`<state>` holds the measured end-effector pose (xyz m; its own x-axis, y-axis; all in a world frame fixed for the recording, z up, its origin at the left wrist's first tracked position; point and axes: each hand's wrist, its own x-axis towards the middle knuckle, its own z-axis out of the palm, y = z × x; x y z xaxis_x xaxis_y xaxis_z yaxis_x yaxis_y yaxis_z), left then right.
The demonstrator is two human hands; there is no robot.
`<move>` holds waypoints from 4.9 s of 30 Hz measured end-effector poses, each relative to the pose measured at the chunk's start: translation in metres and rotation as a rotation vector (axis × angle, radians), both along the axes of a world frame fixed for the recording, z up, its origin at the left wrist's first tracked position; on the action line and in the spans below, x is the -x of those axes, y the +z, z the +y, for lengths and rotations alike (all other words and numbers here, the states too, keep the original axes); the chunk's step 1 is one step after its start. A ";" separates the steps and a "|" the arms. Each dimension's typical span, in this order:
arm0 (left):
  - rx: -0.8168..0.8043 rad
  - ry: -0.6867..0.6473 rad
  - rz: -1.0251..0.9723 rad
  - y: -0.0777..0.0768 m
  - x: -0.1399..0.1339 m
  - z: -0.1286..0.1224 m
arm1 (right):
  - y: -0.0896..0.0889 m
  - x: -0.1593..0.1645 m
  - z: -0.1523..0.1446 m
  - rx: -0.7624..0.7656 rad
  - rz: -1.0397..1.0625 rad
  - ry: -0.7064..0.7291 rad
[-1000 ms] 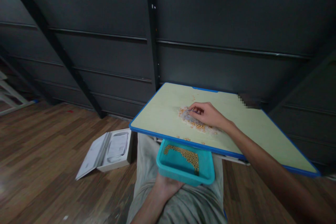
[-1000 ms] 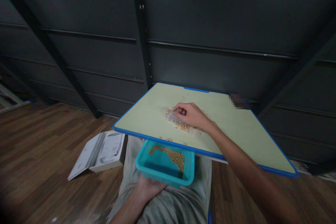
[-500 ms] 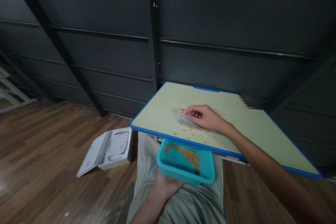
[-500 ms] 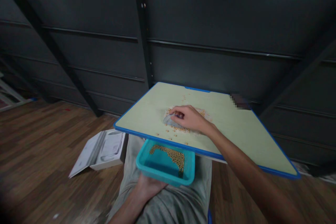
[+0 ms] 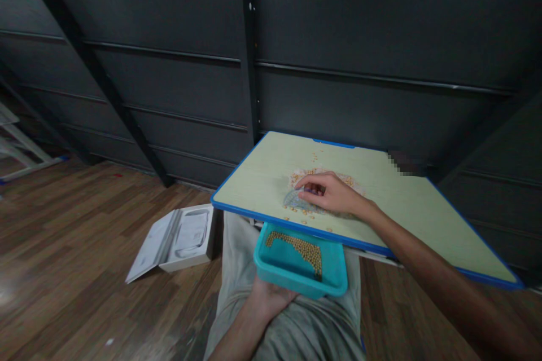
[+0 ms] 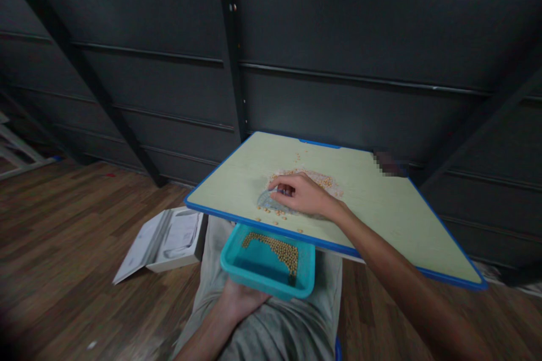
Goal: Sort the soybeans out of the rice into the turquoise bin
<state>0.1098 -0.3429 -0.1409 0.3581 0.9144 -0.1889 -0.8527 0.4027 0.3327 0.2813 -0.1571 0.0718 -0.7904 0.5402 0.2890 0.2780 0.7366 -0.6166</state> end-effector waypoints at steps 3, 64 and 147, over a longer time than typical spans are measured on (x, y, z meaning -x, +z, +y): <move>0.013 0.012 0.017 0.010 -0.002 -0.001 | 0.002 0.001 -0.004 0.038 -0.013 0.000; -0.010 -0.002 0.027 0.010 0.001 -0.003 | 0.000 -0.006 0.018 -0.150 -0.022 -0.230; 0.001 0.002 0.004 0.007 -0.001 -0.001 | -0.002 -0.001 0.005 0.051 0.002 0.009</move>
<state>0.1104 -0.3439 -0.1343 0.3550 0.9150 -0.1916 -0.8522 0.4010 0.3360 0.2826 -0.1516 0.0699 -0.7950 0.5469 0.2625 0.2701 0.7066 -0.6540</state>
